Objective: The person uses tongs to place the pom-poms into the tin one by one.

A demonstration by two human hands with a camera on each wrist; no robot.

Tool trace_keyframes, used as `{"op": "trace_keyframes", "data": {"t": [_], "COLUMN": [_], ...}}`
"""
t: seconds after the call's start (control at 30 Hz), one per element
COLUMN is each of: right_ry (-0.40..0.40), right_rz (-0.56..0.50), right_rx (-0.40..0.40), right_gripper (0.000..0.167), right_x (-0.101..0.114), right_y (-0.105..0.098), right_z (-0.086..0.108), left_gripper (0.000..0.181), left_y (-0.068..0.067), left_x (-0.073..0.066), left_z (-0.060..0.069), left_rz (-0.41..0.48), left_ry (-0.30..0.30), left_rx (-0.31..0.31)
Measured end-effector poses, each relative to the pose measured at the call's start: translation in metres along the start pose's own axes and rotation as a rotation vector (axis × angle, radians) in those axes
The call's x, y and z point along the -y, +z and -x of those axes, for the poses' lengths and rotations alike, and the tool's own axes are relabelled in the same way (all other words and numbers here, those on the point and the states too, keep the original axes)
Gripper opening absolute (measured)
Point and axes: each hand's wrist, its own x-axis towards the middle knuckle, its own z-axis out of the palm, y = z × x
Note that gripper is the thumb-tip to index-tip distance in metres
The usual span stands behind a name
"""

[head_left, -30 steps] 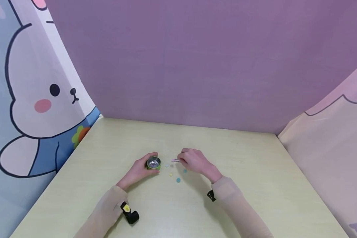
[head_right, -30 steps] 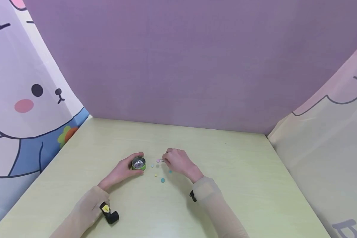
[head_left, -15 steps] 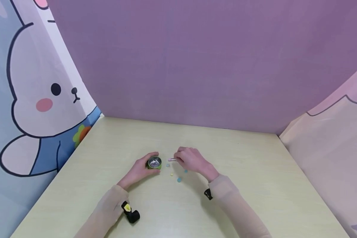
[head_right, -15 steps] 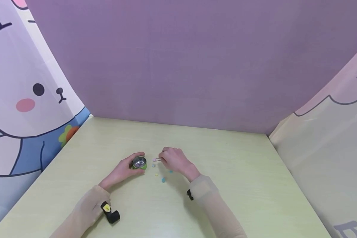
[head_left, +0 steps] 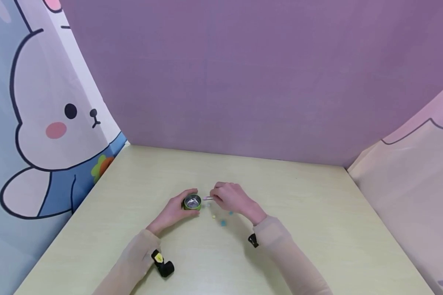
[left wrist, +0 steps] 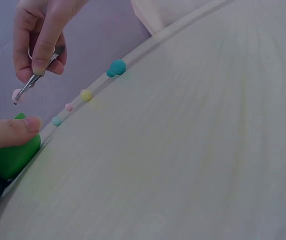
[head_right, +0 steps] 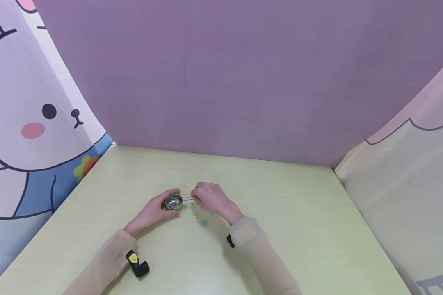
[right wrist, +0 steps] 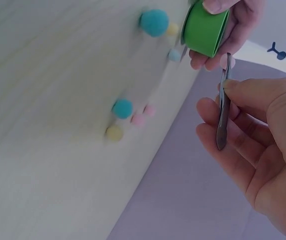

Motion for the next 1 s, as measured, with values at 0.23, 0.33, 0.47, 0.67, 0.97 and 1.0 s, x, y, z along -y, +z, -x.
{"op": "trace_keyframes", "data": {"t": [0.23,0.33,0.47,0.67,0.97,1.0], "right_ry": [-0.010,-0.010,-0.008,-0.022,-0.035,-0.038], "right_rz": [-0.011,-0.018,-0.022,-0.035,-0.043,-0.044], "right_rx": [0.007,0.020,0.041,0.051,0.055,0.053], "right_gripper": [0.015,0.014,0.015,0.014,0.014,0.014], "right_x": [0.005,0.007,0.010,0.013,0.016,0.016], "right_y": [0.001,0.002,0.003,0.006,0.006,0.006], "right_z": [-0.005,-0.007,-0.010,-0.013,-0.016,-0.017], "left_gripper": [0.078,0.077,0.077,0.078,0.078,0.079], "left_y": [-0.001,-0.001,-0.001,-0.001,-0.002,-0.002], "left_x": [0.000,-0.001,-0.002,-0.003,-0.004,-0.004], "left_z": [0.001,0.001,0.001,0.001,0.001,0.002], "left_rz": [-0.014,-0.014,-0.003,0.013,0.005,0.004], "left_ry": [0.009,0.003,-0.005,-0.014,-0.014,-0.013], "left_rx": [-0.001,-0.001,0.003,0.013,0.011,0.011]}}
